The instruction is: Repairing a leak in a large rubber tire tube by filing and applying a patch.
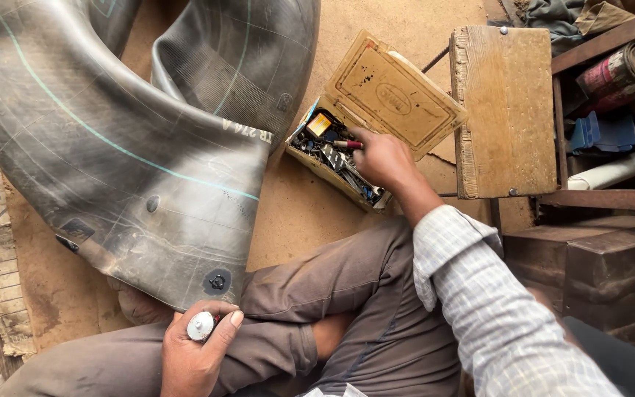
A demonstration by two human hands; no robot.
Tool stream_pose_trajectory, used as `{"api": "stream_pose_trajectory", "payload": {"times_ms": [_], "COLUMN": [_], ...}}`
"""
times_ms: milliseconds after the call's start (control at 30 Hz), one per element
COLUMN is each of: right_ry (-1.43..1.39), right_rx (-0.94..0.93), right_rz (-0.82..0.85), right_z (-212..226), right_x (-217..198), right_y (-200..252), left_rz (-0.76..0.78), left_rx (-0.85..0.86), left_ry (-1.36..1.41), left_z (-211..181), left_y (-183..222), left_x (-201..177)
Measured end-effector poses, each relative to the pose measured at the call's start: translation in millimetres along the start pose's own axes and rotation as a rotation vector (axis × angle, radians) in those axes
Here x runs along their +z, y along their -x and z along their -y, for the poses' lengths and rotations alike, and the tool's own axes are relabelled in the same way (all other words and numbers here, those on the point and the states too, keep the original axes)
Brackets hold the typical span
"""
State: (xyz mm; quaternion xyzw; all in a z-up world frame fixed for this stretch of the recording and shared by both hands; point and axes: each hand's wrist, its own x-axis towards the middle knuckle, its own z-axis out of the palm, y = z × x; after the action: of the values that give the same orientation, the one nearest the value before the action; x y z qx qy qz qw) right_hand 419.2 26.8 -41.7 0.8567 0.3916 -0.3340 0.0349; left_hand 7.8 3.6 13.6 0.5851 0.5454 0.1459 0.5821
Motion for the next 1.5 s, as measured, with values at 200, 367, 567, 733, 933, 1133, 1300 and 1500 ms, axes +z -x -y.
{"api": "stream_pose_trajectory", "payload": {"times_ms": [200, 367, 567, 733, 933, 1133, 1300, 1500], "right_ry": [0.158, 0.200, 0.212, 0.050, -0.117, -0.256, -0.376, -0.336], "right_rx": [-0.060, -0.067, -0.077, -0.058, 0.045, -0.055, -0.067, -0.163], "right_rz": [0.137, 0.231, 0.235, 0.113, -0.026, -0.140, -0.167, -0.096], "right_z": [13.8, -18.5, -24.8, -31.6, -37.9, -17.3, -15.3, -36.5], "right_x": [-5.9, 4.2, -4.5, -7.2, -23.5, -53.5, -30.9, -1.9], "right_y": [8.1, 12.5, 15.2, 15.0, 18.4, 20.7, 9.4, -22.0], "left_rz": [0.002, -0.002, -0.007, -0.008, 0.020, 0.104, 0.191, 0.184], "left_rx": [-0.021, -0.004, 0.002, -0.183, -0.513, 0.382, 0.667, 0.816], "left_ry": [0.028, -0.008, 0.036, -0.253, -0.253, -0.248, -0.434, -0.582], "left_z": [4.7, 5.5, 7.7, -19.5, 1.4, -89.3, -111.1, -73.4], "left_y": [-1.3, -0.6, -2.6, 4.8, 41.0, 7.0, -75.7, -130.2], "left_x": [0.1, -0.7, -1.3, -4.7, -1.0, 58.9, 124.2, 172.0]}}
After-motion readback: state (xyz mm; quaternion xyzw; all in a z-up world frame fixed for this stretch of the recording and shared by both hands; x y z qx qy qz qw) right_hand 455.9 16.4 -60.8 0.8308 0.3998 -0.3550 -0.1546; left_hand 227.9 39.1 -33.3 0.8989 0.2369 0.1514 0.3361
